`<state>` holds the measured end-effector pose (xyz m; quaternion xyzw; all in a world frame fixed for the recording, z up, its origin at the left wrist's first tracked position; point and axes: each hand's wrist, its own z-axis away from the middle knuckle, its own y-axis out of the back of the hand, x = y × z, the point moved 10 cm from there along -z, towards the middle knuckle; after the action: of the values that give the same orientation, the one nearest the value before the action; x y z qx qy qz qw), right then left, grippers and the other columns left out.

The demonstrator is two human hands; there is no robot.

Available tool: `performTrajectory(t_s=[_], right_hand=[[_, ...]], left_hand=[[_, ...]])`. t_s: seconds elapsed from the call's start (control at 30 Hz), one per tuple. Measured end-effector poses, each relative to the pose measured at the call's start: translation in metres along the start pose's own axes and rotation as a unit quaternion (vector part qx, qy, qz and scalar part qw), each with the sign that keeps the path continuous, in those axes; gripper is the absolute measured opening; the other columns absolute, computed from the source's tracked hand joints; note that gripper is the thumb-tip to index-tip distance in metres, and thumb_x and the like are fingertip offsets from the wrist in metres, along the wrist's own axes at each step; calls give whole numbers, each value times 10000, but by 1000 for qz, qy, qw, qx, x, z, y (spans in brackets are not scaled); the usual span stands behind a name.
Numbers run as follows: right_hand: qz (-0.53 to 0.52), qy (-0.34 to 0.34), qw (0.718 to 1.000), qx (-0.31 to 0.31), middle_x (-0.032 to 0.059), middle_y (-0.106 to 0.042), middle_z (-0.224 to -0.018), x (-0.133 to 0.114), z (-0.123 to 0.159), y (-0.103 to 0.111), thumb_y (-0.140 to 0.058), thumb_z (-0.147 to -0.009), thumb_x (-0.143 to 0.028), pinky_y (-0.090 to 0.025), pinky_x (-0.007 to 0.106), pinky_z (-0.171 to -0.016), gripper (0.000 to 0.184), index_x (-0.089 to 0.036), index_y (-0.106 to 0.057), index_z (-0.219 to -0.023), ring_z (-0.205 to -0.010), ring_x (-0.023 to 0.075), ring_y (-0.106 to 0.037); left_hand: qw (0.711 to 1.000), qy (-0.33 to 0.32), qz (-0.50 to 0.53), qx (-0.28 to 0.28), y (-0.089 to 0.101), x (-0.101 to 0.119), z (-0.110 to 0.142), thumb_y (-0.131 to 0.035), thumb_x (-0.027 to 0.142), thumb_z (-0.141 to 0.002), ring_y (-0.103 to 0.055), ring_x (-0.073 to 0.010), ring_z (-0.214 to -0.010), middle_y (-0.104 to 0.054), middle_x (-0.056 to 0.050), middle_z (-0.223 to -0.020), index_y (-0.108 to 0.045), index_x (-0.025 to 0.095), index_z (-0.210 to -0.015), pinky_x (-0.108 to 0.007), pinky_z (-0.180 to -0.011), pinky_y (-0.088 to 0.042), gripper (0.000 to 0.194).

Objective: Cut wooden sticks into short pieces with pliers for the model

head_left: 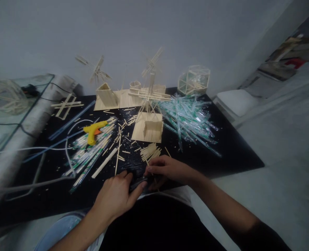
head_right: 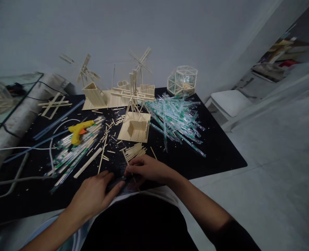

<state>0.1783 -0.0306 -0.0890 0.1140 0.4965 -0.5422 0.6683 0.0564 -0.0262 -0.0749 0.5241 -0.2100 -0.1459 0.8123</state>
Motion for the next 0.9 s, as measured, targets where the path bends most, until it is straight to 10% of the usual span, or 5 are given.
performTrajectory(t_s=[0.27, 0.53, 0.77, 0.9], right_hand=[[-12, 95, 986, 134, 30, -688, -888, -17, 15, 31, -770, -806, -549, -622, 274, -734, 438, -138, -667, -914, -775, 177, -771], [13, 57, 998, 19, -5, -702, -724, -3, -10, -25, -776, -808, -501, -594, 270, -704, 360, -152, -688, -811, -671, 141, -732], [56, 58, 997, -7, -9, -706, -716, -7, -17, -33, -786, -808, -398, -572, 268, -716, 263, -154, -693, -779, -688, 138, -715], [67, 82, 994, 19, 15, -751, -856, -8, -19, -17, -900, -658, -280, -555, 281, -791, 339, -157, -728, -923, -809, 160, -731]], left_hand=[[994, 63, 76, 56, 14, -53, 10, -421, 689, -921, -650, -217, -633, -666, -30, -658, -598, 213, -682, -315, -612, -422, 561], [862, 68, 431, 256, 60, -56, 6, -723, 561, -779, -700, -204, -743, -783, -34, -846, -777, 185, -927, -291, -684, -546, 408], [853, 53, 453, 254, 67, -50, -2, -750, 463, -769, -674, -177, -662, -740, -13, -706, -763, 160, -807, -271, -642, -553, 307], [844, 70, 402, 349, 77, -65, 23, -747, 435, -781, -683, -171, -683, -759, -7, -764, -759, 171, -823, -263, -676, -552, 268]])
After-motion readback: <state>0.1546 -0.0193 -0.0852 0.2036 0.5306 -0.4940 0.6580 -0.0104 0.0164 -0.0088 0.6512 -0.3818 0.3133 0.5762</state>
